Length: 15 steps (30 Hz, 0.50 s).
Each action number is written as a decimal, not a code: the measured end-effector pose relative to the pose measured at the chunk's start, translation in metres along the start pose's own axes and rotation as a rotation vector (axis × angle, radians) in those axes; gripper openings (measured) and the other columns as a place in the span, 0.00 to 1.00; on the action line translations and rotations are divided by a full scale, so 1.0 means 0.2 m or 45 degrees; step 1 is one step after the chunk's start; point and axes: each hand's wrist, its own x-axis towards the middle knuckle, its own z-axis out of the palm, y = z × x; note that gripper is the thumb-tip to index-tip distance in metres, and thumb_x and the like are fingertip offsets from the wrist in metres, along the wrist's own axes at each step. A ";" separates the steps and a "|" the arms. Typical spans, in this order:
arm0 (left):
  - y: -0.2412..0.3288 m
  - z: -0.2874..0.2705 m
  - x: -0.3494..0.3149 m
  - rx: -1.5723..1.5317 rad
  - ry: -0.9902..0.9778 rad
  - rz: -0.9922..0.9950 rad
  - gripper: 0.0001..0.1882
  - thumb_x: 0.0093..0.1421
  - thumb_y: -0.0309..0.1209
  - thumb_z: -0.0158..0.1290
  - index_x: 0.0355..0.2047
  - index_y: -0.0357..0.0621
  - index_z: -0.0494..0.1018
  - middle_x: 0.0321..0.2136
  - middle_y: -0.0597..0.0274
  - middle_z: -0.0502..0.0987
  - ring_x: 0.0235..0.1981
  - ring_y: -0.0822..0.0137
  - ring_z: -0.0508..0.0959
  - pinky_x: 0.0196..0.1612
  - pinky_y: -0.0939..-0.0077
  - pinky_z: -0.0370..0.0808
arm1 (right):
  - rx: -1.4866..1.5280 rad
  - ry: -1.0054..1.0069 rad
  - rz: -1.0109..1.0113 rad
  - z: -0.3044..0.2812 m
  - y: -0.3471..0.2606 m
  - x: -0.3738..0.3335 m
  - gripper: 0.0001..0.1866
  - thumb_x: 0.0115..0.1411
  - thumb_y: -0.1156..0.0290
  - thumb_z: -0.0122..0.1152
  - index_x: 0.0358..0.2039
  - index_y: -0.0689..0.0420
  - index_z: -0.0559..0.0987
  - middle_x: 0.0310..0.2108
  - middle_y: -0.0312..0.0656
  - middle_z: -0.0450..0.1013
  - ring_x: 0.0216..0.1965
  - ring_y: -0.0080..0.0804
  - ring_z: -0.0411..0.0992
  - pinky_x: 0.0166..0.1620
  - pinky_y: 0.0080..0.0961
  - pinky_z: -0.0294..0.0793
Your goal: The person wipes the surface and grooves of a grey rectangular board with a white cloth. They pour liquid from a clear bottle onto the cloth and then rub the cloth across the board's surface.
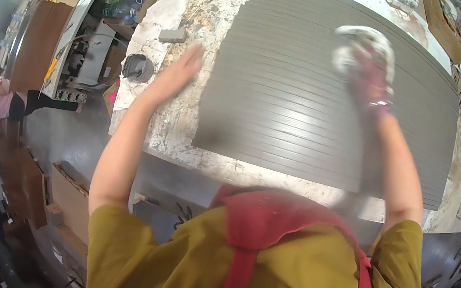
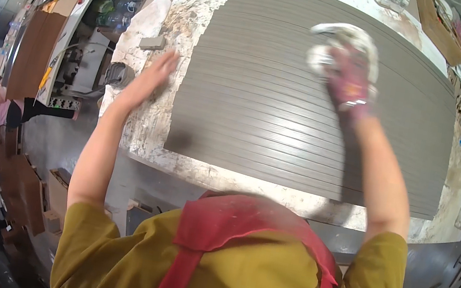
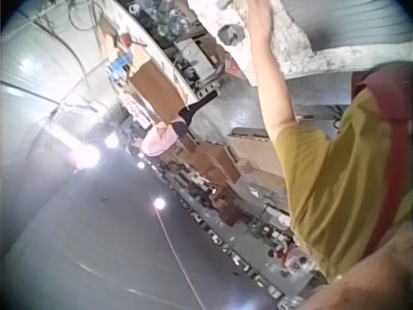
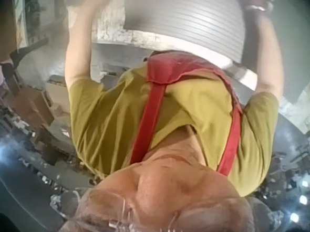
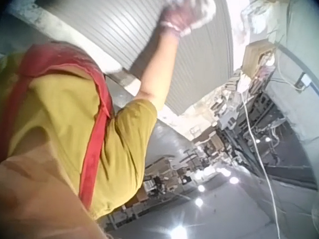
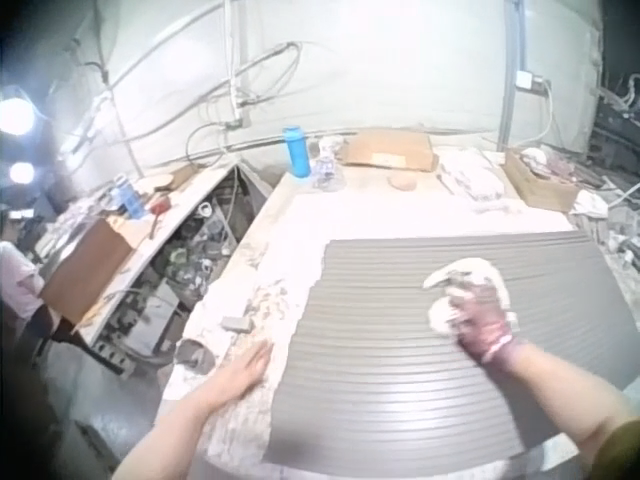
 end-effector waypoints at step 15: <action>-0.15 0.35 -0.49 -0.539 0.056 0.162 0.45 0.57 0.30 0.53 0.67 0.37 0.38 0.67 0.48 0.44 0.69 0.56 0.45 0.67 0.67 0.44 | 0.188 -0.538 -0.406 -0.01 -0.93 0.08 0.18 0.47 0.71 0.62 0.42 0.50 0.76 0.51 0.44 0.66 0.54 0.48 0.63 0.58 0.42 0.62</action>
